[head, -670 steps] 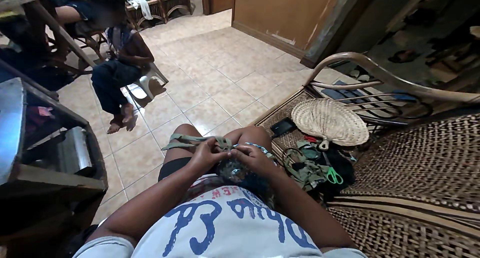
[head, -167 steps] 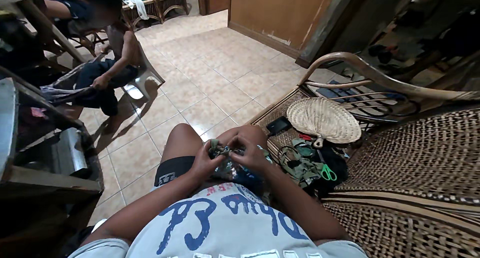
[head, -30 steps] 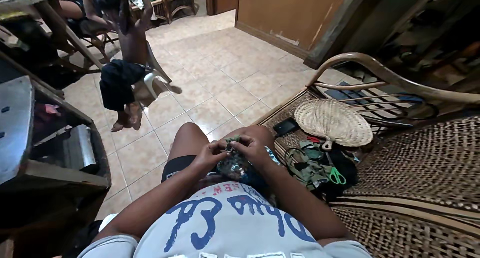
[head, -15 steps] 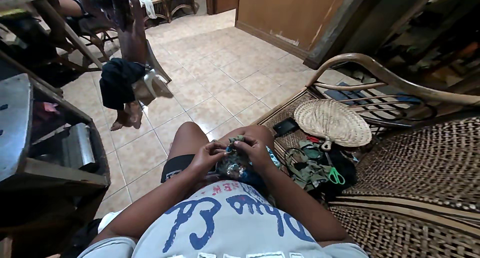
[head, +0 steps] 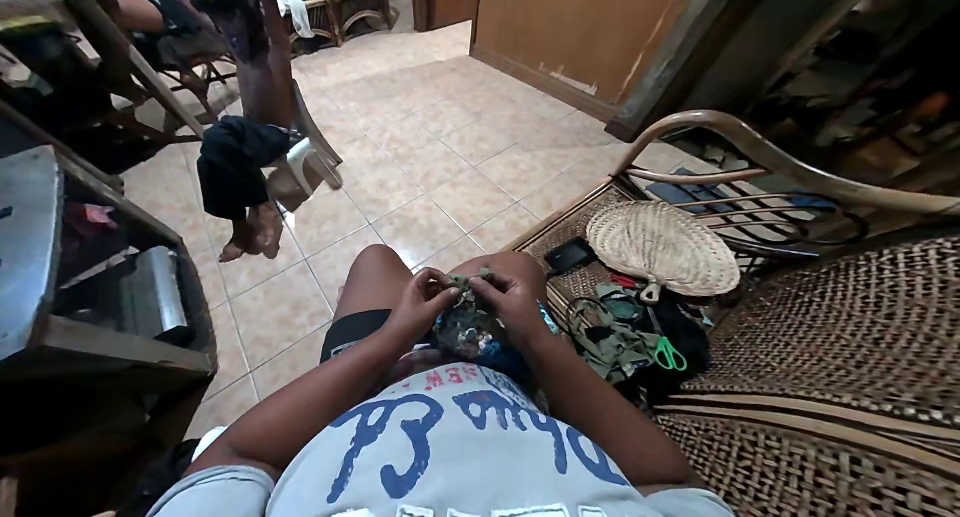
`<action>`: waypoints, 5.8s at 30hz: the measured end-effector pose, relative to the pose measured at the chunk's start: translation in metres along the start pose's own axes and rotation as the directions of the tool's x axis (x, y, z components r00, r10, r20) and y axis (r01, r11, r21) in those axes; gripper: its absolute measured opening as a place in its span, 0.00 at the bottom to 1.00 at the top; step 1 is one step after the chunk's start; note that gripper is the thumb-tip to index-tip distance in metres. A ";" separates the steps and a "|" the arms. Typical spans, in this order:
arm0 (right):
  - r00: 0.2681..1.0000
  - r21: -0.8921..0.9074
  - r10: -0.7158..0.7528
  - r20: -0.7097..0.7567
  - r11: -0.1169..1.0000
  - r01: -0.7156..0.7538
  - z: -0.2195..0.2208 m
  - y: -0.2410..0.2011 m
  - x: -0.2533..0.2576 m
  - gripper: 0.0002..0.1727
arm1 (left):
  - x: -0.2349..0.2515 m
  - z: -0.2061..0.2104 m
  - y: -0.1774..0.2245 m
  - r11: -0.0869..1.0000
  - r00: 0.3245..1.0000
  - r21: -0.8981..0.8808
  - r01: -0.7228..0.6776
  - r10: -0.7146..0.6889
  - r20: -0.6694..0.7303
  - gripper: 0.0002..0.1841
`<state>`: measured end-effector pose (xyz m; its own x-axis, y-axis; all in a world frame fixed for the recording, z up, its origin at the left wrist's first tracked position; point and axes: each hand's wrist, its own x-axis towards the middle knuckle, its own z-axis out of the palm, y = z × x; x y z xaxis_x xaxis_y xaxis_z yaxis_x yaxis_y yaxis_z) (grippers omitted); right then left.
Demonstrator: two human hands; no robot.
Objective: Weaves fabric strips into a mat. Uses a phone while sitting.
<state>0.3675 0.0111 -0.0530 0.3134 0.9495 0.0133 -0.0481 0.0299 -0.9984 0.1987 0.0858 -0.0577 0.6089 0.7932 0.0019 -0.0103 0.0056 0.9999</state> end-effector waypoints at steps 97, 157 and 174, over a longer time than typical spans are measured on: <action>0.737 -0.561 -0.385 0.556 0.480 0.674 -0.045 -0.004 0.002 0.12 | 0.077 -0.044 0.081 0.946 0.991 -0.298 -0.130 0.132 -0.014 0.22; 0.973 -0.500 -0.075 0.219 0.848 0.178 -0.021 -0.015 -0.011 0.16 | -0.003 0.010 0.005 0.933 0.968 0.316 -0.174 0.104 0.227 0.10; 0.969 -0.294 -0.139 0.204 0.936 0.196 -0.033 0.007 -0.001 0.18 | 0.000 0.002 0.018 0.952 0.929 0.202 0.231 -0.277 0.246 0.11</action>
<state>0.3980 0.0003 -0.0622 0.1174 0.9797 0.1625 0.2953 0.1218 -0.9476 0.2004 0.0845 -0.0394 0.7636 0.5852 -0.2728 0.2912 0.0650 0.9545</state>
